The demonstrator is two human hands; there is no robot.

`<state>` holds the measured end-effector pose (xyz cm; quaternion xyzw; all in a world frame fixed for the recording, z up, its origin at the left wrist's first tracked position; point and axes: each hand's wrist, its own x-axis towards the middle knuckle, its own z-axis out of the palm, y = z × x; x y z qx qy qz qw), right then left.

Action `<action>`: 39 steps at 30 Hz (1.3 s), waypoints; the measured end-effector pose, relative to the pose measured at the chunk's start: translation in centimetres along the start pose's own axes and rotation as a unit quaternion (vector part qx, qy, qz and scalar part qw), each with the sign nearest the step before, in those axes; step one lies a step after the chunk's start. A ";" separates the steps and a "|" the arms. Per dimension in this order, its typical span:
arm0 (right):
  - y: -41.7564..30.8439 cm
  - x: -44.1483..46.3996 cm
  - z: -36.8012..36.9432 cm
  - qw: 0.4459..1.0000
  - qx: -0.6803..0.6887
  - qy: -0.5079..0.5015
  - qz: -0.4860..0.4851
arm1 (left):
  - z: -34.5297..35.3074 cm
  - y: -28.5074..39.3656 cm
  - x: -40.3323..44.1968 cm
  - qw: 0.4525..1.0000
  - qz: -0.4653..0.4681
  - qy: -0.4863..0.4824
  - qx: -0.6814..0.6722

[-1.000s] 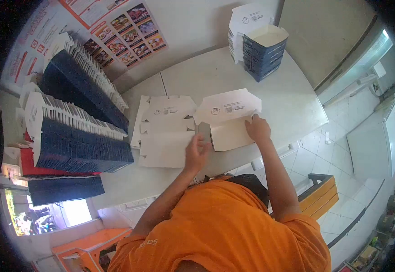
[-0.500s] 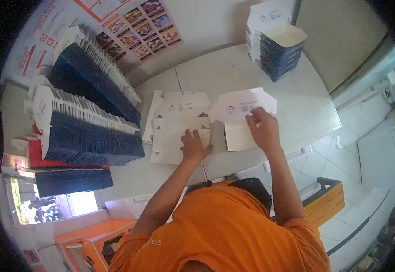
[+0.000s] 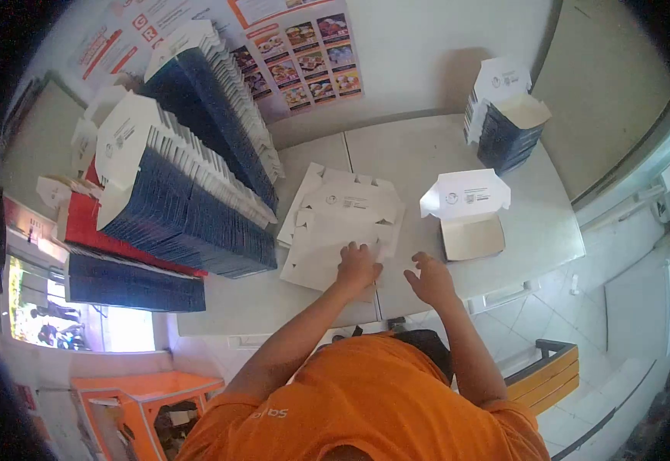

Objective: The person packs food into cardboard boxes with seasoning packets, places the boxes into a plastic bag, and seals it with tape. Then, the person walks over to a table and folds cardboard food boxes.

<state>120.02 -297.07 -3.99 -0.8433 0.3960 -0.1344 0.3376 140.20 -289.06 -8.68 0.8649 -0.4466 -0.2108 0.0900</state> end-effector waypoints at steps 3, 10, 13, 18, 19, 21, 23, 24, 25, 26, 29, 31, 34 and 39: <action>-2.7 -0.8 0.7 0.998 0.040 -0.056 0.014 | 0.0 -3.5 1.4 0.997 0.065 -0.006 -0.045; -8.4 -3.3 3.6 0.979 0.190 0.015 -0.071 | -5.8 -9.8 -0.1 0.827 -0.006 -0.266 -0.495; -9.5 -3.5 5.1 0.978 0.177 -0.033 -0.102 | -6.9 -11.4 -0.3 0.755 0.003 -0.343 -0.559; -9.0 -3.1 7.9 0.991 0.080 -0.007 -0.107 | -6.8 -11.8 -1.8 0.738 -0.004 -0.309 -0.599; -8.4 -2.9 8.5 0.994 0.021 -0.005 -0.111 | -7.3 -11.5 -2.5 0.738 -0.011 -0.285 -0.611; -7.7 -3.3 9.5 0.991 -0.132 0.027 -0.007 | -7.1 -11.5 -2.9 0.744 -0.018 -0.226 -0.629; -6.3 -3.2 10.6 0.983 -0.168 0.077 0.008 | -6.2 -12.4 -1.9 0.754 -0.017 -0.149 -0.640; -8.1 -3.3 9.2 0.990 -0.082 0.076 -0.086 | -7.2 -12.1 -2.2 0.790 -0.016 -0.072 -0.608; -11.4 -4.2 6.6 0.982 0.005 0.070 -0.176 | -8.9 -11.4 -3.5 0.820 -0.018 0.005 -0.572; -14.1 -4.8 5.1 0.959 0.094 0.063 -0.260 | -10.5 -10.7 -4.9 0.844 -0.020 0.079 -0.530; -18.4 -4.9 5.8 0.887 0.019 0.095 -0.451 | -15.1 -6.7 -10.4 0.693 -0.001 0.090 -0.715; -19.2 -4.3 6.3 0.889 0.046 0.170 -0.422 | -16.7 -4.4 -13.6 0.638 -0.008 0.074 -0.766; -21.8 -4.0 4.6 0.905 0.082 0.214 -0.359 | -14.8 -4.3 -16.1 0.562 0.032 0.025 -0.826; -22.1 -6.9 1.6 0.897 -0.084 0.158 -0.403 | -12.8 -6.9 -16.5 0.482 -0.007 -0.047 -0.875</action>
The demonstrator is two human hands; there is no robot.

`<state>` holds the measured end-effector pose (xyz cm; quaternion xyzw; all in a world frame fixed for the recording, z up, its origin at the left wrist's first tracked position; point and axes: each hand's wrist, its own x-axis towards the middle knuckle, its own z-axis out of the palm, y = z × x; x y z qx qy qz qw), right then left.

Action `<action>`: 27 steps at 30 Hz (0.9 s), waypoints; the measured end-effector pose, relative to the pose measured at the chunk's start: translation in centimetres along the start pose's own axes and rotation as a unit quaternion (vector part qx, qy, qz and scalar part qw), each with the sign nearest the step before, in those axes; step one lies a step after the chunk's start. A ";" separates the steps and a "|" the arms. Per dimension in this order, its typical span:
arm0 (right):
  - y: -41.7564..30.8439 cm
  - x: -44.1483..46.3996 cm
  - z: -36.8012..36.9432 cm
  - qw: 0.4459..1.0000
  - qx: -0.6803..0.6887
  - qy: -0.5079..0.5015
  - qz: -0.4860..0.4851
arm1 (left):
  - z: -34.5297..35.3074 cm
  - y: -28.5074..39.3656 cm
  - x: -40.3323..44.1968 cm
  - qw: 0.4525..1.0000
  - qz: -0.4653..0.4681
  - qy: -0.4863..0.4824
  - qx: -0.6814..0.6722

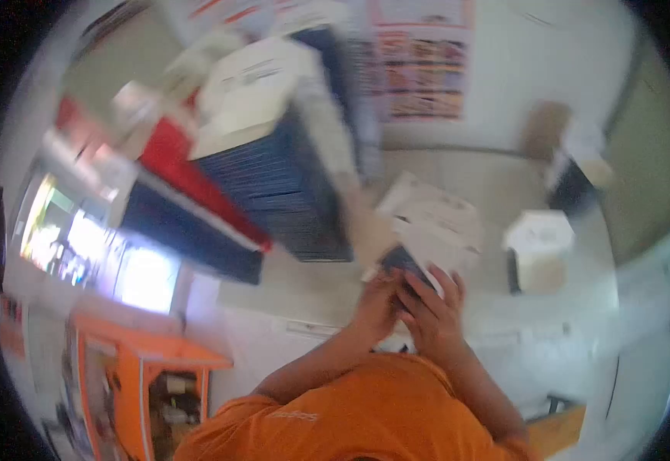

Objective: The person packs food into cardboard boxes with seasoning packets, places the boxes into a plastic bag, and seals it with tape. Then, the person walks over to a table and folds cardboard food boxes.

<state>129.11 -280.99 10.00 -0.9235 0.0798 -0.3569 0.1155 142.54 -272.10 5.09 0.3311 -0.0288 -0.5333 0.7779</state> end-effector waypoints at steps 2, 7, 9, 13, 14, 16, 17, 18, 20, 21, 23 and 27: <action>0.6 -2.3 1.7 0.999 -0.014 0.017 0.027 | -2.0 -2.4 0.6 0.972 0.102 -0.051 0.204; 0.0 -3.1 5.8 0.984 0.004 0.017 0.180 | 0.7 -3.3 -0.7 0.994 0.067 -0.054 0.073; -0.1 -2.9 4.8 0.973 0.082 -0.015 0.216 | -0.3 -2.5 -0.3 0.987 0.103 -0.055 0.111; 2.0 -2.9 2.3 0.947 0.232 0.046 0.217 | -3.3 1.7 -3.0 0.901 0.104 -0.073 0.414; 3.0 -3.4 1.6 0.912 0.302 -0.072 0.268 | -5.1 0.8 -3.1 0.857 0.152 -0.107 0.480; 3.3 -3.6 0.6 0.889 0.335 -0.209 0.234 | -5.1 2.0 -5.8 0.826 0.167 -0.125 0.523; 2.9 -3.0 0.8 0.913 0.305 -0.226 0.152 | -4.4 3.0 -7.3 0.846 0.136 -0.107 0.505; 2.1 -2.2 0.9 0.929 0.275 -0.241 0.067 | -3.5 3.9 -8.5 0.863 0.106 -0.088 0.486; -0.6 -0.5 0.0 0.893 0.309 -0.285 0.159 | -3.4 3.3 -9.1 0.879 0.128 -0.063 0.455; -1.5 0.2 -0.2 0.871 0.324 -0.306 0.207 | -3.5 2.7 -9.5 0.887 0.136 -0.053 0.439; -2.0 1.3 1.1 0.852 0.337 -0.237 0.322 | -4.3 0.8 -9.0 0.874 0.209 -0.033 0.437; 0.4 0.9 2.1 0.894 0.319 -0.308 0.065 | -3.0 3.7 -10.6 0.901 0.179 -0.060 0.391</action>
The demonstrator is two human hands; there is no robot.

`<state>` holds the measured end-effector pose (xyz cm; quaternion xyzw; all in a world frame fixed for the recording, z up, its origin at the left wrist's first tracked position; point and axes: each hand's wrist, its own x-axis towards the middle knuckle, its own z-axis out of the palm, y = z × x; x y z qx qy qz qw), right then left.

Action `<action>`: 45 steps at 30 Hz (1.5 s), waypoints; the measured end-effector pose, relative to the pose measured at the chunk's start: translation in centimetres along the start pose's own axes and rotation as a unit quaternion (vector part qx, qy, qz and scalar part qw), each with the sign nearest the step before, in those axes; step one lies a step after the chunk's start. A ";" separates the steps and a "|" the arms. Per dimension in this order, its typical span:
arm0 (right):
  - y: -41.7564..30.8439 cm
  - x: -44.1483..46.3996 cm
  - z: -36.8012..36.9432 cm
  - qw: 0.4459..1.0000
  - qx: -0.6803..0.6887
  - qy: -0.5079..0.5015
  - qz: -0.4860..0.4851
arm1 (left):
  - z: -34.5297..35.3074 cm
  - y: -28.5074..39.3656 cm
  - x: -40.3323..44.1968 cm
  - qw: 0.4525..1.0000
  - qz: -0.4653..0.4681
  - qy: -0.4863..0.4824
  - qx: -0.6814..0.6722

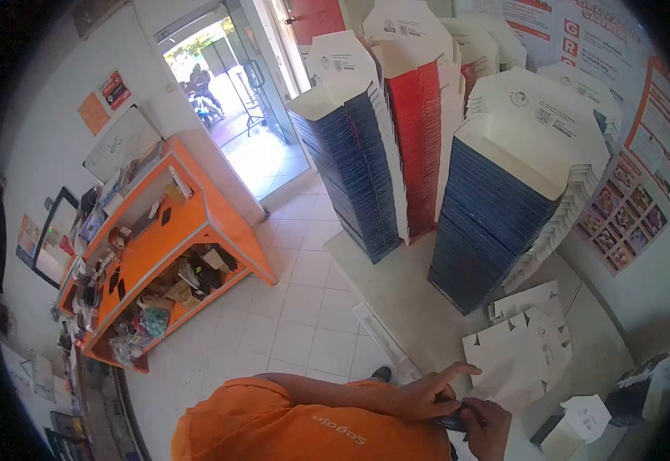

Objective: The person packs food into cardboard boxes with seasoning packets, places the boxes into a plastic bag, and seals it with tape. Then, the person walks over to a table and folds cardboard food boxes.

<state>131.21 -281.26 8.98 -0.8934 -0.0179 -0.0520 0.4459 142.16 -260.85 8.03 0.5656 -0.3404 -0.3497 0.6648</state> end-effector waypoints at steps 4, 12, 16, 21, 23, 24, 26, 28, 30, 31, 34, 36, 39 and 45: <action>-3.3 -0.6 -0.9 0.998 0.016 -0.058 0.033 | -0.9 1.1 -0.3 0.998 -0.013 -0.044 0.044; 0.7 -2.9 -1.8 0.877 0.276 0.325 0.222 | -3.4 -5.7 1.1 0.946 0.019 0.313 0.079; 3.9 -2.7 -0.4 0.809 0.395 0.361 0.242 | -4.2 -3.5 2.0 0.996 -0.067 0.024 -0.051; -0.4 -0.2 2.6 0.959 -0.129 0.243 -0.064 | -1.1 0.8 4.1 0.922 -0.140 0.145 -0.331; -0.4 0.9 2.5 0.946 -0.186 0.195 -0.177 | -0.3 0.9 4.5 0.883 -0.149 0.150 -0.418; 0.4 1.6 2.9 0.933 -0.189 0.230 -0.202 | -0.2 1.1 4.8 0.875 -0.147 0.137 -0.440; 0.8 1.8 2.9 0.932 -0.105 0.303 -0.170 | -0.3 1.4 5.6 0.877 -0.125 0.131 -0.444; 0.4 1.1 2.8 0.926 0.072 0.367 -0.049 | -0.3 1.6 6.3 0.897 -0.088 0.145 -0.409; 0.2 1.1 2.7 0.902 0.175 0.396 0.009 | -0.7 -1.2 7.1 0.949 -0.018 0.172 -0.262; 0.1 1.9 2.5 0.897 0.189 0.400 0.004 | -0.8 -1.6 7.3 0.966 0.018 0.182 -0.184; -2.5 3.9 0.6 0.931 -0.111 0.312 -0.153 | -0.9 -1.8 6.5 0.963 0.145 0.145 0.177; -2.3 3.5 -0.3 0.938 -0.210 0.203 -0.185 | -0.4 -3.6 7.9 0.974 0.083 0.163 -0.137; -2.6 3.5 -0.2 0.952 -0.146 0.252 -0.096 | 0.7 -2.6 7.4 0.960 -0.026 0.169 -0.222; 0.2 2.2 0.9 0.960 -0.105 0.255 0.041 | 0.4 -1.1 6.2 0.996 -0.017 0.036 0.074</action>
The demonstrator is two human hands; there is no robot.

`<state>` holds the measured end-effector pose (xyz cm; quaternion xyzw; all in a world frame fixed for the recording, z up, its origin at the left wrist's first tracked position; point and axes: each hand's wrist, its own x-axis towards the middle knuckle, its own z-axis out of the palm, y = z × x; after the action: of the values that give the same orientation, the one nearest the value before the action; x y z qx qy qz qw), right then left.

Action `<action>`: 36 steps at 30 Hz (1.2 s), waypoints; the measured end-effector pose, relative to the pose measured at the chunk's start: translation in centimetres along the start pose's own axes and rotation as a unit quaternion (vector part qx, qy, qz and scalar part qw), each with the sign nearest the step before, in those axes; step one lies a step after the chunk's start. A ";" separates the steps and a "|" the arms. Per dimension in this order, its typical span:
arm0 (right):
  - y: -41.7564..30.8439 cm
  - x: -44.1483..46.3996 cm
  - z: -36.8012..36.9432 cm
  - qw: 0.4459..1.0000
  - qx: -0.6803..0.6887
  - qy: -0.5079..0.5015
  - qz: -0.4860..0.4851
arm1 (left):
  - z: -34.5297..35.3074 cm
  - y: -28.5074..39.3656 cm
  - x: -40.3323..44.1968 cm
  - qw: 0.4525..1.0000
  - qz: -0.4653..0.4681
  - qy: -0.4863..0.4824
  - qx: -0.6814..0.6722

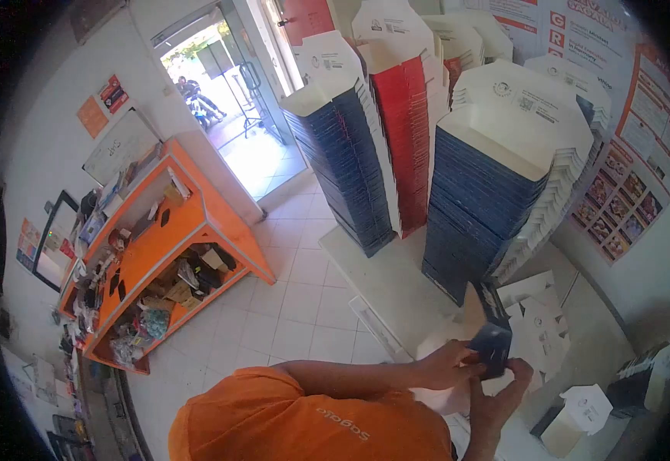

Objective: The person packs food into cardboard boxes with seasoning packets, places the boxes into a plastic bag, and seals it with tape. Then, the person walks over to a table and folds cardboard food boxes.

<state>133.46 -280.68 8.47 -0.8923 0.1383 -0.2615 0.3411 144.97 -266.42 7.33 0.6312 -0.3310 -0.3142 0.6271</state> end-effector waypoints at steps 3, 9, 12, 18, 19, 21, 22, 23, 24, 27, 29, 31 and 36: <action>-2.7 0.7 -2.3 0.993 0.048 -0.025 -0.103 | -1.8 -1.3 -0.6 0.978 0.062 -0.083 0.180; 3.3 -1.7 -1.8 0.977 0.194 -0.009 0.088 | -2.6 -0.3 -4.3 0.997 -0.047 -0.010 0.061; 0.7 -1.1 -3.0 0.988 0.099 -0.118 -0.014 | -2.2 -0.5 -5.5 0.999 0.031 -0.012 0.041; -0.8 -1.4 -2.7 0.954 0.124 -0.263 0.071 | -2.3 0.0 -6.6 0.995 0.023 -0.035 0.088; -0.6 -1.8 -2.2 0.969 0.121 -0.188 0.104 | -2.3 -0.4 -6.6 0.995 0.042 -0.016 0.091; -0.5 -2.8 -0.9 0.978 0.112 -0.034 0.170 | -2.0 -1.3 -6.5 0.992 0.078 0.023 0.097; -0.8 -3.0 -0.2 0.995 0.076 -0.060 -0.013 | -2.1 -0.9 -6.7 0.993 0.055 0.005 0.103; -1.5 -3.8 0.2 0.974 0.163 -0.156 0.008 | -2.5 -0.1 -7.0 0.993 0.034 -0.013 0.110; -3.1 -3.8 -0.3 0.963 0.142 -0.219 0.060 | -2.8 0.3 -7.2 0.993 0.012 -0.032 0.116; -4.9 -2.2 -2.3 0.935 0.172 -0.277 0.142 | -2.6 -0.3 -7.3 0.995 0.019 -0.041 0.085; -3.8 -1.5 -2.9 0.923 0.141 -0.337 0.126 | -3.1 0.7 -6.8 0.982 0.009 -0.096 0.160; -0.5 -2.1 -2.6 0.891 0.030 -0.448 0.064 | -2.7 0.5 -6.7 0.965 0.061 -0.027 0.255; 0.4 -1.9 -0.7 0.911 0.321 -0.074 0.248 | 0.1 1.8 -5.7 0.917 0.196 0.147 0.315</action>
<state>131.43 -280.51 7.96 -0.6883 0.2381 -0.1318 0.6724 141.57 -261.82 9.03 0.7578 -0.4339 0.0319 0.4862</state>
